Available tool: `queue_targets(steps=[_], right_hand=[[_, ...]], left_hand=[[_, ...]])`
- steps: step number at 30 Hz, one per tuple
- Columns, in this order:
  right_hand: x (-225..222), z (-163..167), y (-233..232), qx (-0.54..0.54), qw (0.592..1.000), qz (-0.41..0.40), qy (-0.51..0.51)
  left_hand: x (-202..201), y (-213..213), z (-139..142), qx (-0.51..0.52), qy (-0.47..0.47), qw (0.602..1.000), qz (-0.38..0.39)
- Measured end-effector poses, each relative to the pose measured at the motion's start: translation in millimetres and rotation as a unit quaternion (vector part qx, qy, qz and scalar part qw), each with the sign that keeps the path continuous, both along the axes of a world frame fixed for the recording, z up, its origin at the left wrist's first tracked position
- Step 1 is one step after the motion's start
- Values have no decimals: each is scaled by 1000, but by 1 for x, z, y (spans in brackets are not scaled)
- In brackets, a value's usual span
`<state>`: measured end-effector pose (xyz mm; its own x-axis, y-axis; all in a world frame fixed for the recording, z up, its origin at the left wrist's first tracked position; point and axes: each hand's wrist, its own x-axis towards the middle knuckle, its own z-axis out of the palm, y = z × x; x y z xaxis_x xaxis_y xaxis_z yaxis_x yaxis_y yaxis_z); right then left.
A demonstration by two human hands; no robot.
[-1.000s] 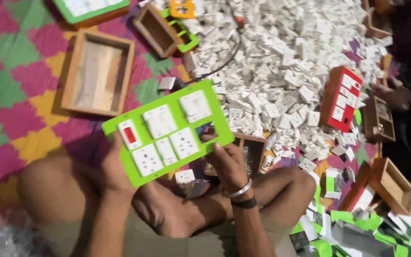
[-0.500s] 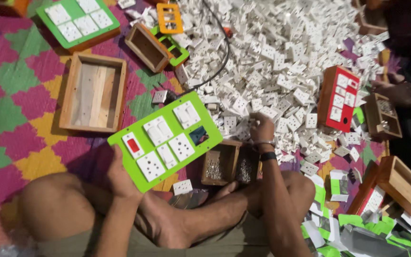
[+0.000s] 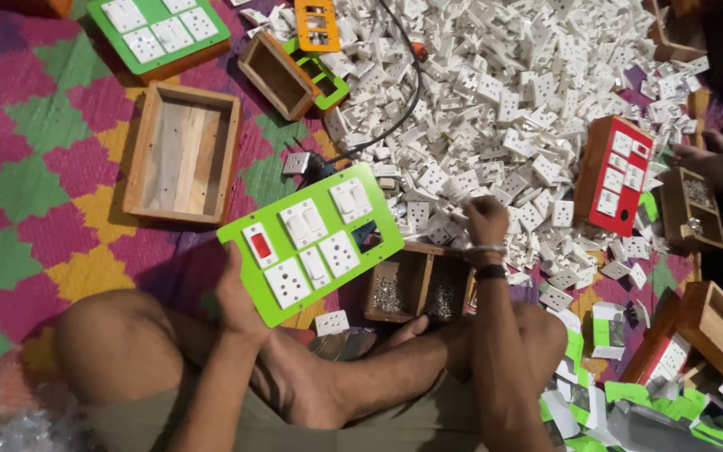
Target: The person assembles a green switchboard by inserting white switches and sockets into cutouts and securing them with screws. The person uses a corded electric drill to drive screws and repeatedly flips the board to access the back side.
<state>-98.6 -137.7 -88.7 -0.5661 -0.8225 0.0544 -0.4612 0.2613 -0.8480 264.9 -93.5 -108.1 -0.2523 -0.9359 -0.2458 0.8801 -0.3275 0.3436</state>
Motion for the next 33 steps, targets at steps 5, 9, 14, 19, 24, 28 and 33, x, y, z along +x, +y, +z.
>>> queue_targets(steps=[5, 9, 14, 19, 24, 28, 33], right_hand=[[6, -9, 13, -101, 964, 1, -245], [42, 7, 32, -97, 926, 29, -363], [121, 14, 79, -197, 963, 152, 107], [169, 10, 86, -265, 867, 216, 363], [178, 20, 85, -199, 868, 254, 378], [175, 25, 90, -157, 877, 297, 343], [114, 29, 52, -189, 948, 88, 241]], left_hand=[[1, 1, -16, -22, 10, 1000, 3], [1, -2, -28, -20, 41, 999, 2], [6, 0, -34, 15, 50, 999, 0], [17, 3, -36, 2, 43, 999, 9], [25, 6, -37, -15, 69, 997, 6], [20, 1, -37, 25, 49, 998, -11], [14, -2, -26, 12, 23, 999, 25]])
